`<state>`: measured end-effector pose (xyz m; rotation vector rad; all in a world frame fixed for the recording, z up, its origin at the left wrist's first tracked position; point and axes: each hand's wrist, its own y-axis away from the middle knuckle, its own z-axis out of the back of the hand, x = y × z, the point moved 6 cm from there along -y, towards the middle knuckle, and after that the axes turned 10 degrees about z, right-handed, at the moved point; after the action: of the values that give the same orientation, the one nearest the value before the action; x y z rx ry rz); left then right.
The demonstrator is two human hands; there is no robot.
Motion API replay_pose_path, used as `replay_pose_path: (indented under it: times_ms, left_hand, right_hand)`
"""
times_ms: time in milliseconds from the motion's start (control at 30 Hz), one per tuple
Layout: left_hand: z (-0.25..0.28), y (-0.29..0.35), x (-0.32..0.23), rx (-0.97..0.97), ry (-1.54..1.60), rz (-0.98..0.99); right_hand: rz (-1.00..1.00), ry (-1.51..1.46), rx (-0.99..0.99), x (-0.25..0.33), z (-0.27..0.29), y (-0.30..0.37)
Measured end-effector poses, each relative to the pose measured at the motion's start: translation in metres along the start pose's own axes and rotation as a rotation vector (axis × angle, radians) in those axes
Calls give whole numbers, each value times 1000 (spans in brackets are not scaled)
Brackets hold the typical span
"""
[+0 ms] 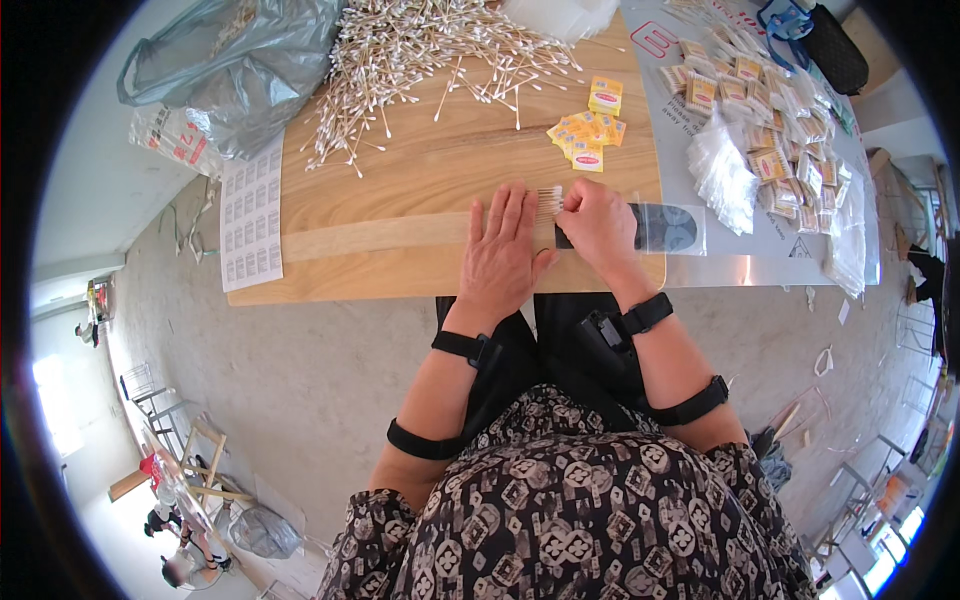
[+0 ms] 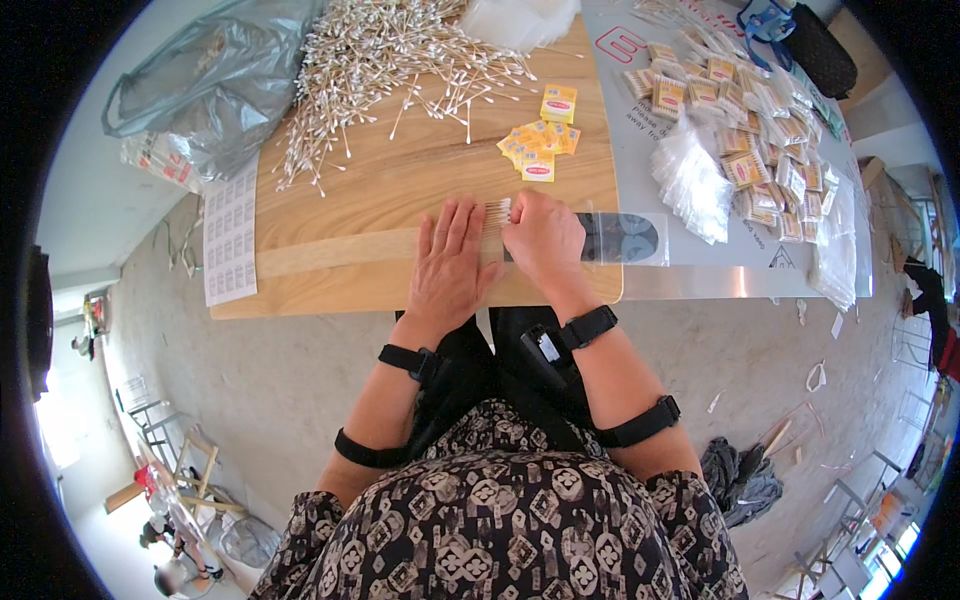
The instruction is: Packaging a specific number of cotton swabs into plastic bags and sealing them.
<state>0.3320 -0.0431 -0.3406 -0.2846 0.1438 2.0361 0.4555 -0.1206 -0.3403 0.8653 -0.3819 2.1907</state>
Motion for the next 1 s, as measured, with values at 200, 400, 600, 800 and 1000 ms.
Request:
replay_pose_path:
  times_ms: [200, 400, 600, 800, 1000]
  left_hand:
    - [7, -3, 15, -151, 446, 121]
    - [-2, -17, 23, -334, 1023, 341]
    - [-30, -31, 10, -230, 1454, 401]
    - [-35, -28, -19, -99, 1679, 295]
    - [-15, -20, -18, -142, 1180, 150]
  right_hand:
    - [23, -358, -205, -9, 8, 12]
    - [144, -1039, -331, -11, -23, 9]
    - [52, -1221, -380, -18, -23, 22]
    - [34, -1123, -421, -36, 1, 35]
    - [100, -664, -386, -35, 24, 40]
